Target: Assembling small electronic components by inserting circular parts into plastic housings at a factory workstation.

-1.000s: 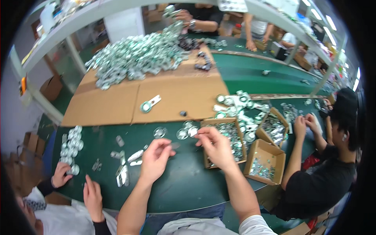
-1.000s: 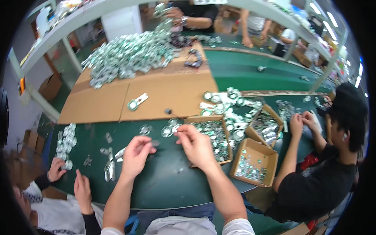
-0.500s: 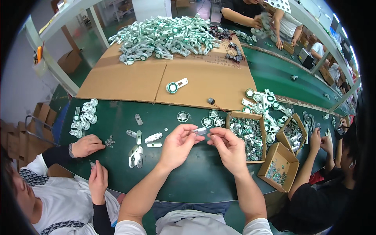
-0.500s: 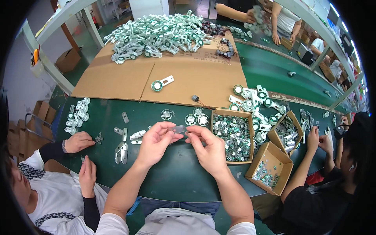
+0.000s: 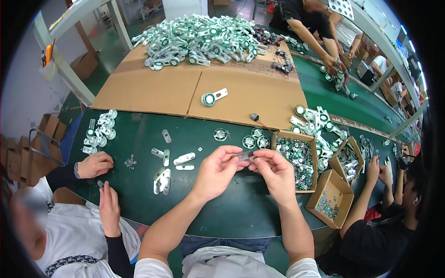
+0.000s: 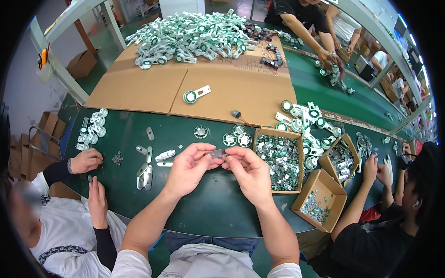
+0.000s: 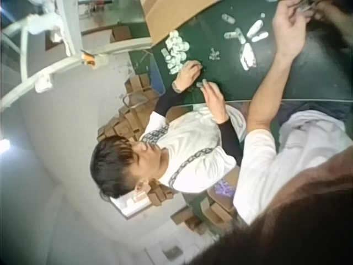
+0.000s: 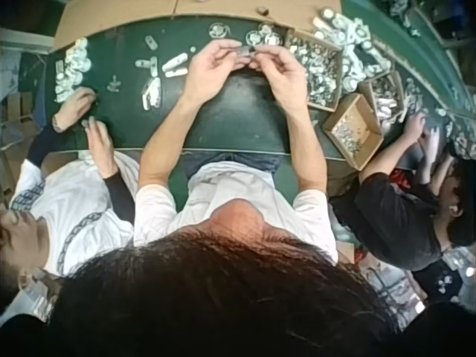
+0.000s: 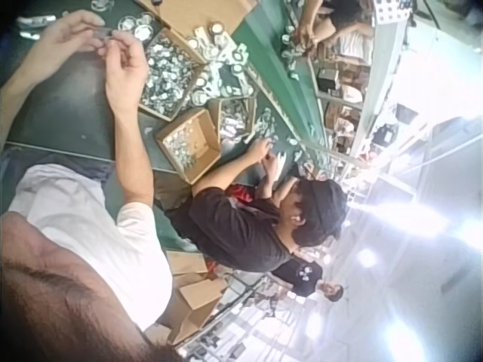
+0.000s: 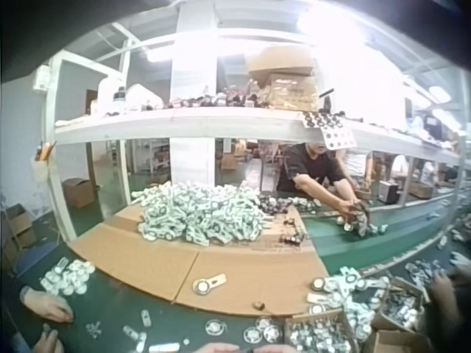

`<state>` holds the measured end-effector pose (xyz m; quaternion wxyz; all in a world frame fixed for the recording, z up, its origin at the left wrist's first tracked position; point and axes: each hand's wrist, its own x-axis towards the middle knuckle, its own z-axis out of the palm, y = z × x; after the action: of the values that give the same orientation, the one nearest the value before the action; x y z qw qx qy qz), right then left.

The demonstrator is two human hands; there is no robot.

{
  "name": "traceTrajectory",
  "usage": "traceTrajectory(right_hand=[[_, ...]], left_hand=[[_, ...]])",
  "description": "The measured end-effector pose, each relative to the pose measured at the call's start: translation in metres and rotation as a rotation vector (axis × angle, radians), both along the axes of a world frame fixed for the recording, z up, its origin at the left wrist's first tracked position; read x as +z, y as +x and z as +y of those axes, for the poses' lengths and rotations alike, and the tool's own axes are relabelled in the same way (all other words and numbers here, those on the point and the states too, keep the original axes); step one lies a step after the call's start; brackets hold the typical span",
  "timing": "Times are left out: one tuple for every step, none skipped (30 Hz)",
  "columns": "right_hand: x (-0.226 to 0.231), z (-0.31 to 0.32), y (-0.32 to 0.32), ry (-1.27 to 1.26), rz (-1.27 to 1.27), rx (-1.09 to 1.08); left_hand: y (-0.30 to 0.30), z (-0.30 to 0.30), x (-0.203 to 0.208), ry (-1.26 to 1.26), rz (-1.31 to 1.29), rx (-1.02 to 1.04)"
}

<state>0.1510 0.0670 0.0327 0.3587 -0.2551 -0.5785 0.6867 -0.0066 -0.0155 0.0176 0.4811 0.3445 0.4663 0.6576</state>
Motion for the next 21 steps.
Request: traceTrajectory(right_hand=[[0.0,0.0,0.001,0.036,-0.023,-0.018],[0.0,0.0,0.001,0.071,-0.046,-0.036],[-0.001,0.0,0.001,0.07,-0.046,-0.035],[-0.002,-0.001,0.0,0.068,-0.019,-0.055],[-0.003,-0.002,-0.001,0.067,0.008,-0.075],[-0.004,-0.002,0.0,0.068,0.007,-0.075],[-0.004,-0.002,0.001,0.085,-0.014,-0.085],[-0.005,-0.002,0.001,0.102,-0.035,-0.095],[-0.003,-0.002,0.001,0.101,-0.034,-0.094],[0.001,-0.003,0.0,0.099,-0.026,-0.101],[0.003,-0.004,-0.001,0.098,-0.018,-0.108],[0.002,-0.004,-0.001,0.097,-0.018,-0.107],[0.002,-0.003,0.0,0.097,-0.007,-0.107],[0.001,-0.003,0.0,0.098,0.004,-0.107],[-0.001,-0.003,0.0,0.098,0.003,-0.107],[-0.005,-0.003,0.0,0.153,-0.009,-0.127],[-0.007,-0.004,-0.001,0.208,-0.021,-0.146],[-0.007,-0.006,-0.001,0.208,-0.022,-0.147],[-0.006,-0.009,-0.004,0.198,-0.041,-0.153],[-0.005,-0.011,-0.006,0.189,-0.06,-0.159],[-0.007,-0.011,-0.007,0.233,-0.104,-0.197]], left_hand=[[0.001,0.0,0.001,-0.006,-0.009,0.007],[0.001,0.0,0.002,-0.007,-0.009,0.008],[0.002,0.001,0.003,-0.017,-0.006,0.008],[0.002,0.001,0.003,-0.025,-0.003,0.006],[0.002,0.001,0.003,-0.024,-0.004,0.006],[0.002,0.001,0.003,-0.045,-0.024,0.002],[0.001,0.001,0.003,-0.067,-0.044,-0.001],[0.001,0.001,0.004,-0.068,-0.043,0.0],[0.002,0.001,0.006,-0.073,-0.07,0.0],[0.002,0.001,0.007,-0.077,-0.096,0.001],[0.002,0.001,0.007,-0.078,-0.096,0.001],[0.002,0.001,0.007,-0.07,-0.1,0.003],[0.002,0.001,0.006,-0.062,-0.105,0.003],[0.002,0.001,0.006,-0.062,-0.105,0.002],[0.002,0.001,0.005,-0.06,-0.089,-0.015],[0.002,0.001,0.004,-0.057,-0.073,-0.034],[0.003,0.001,0.002,-0.058,-0.074,-0.035],[0.006,0.002,0.0,-0.038,-0.094,-0.021],[0.007,0.002,-0.002,-0.019,-0.114,-0.005],[0.007,0.001,-0.004,-0.02,-0.113,-0.004],[0.007,0.0,-0.006,-0.011,-0.029,0.022]])
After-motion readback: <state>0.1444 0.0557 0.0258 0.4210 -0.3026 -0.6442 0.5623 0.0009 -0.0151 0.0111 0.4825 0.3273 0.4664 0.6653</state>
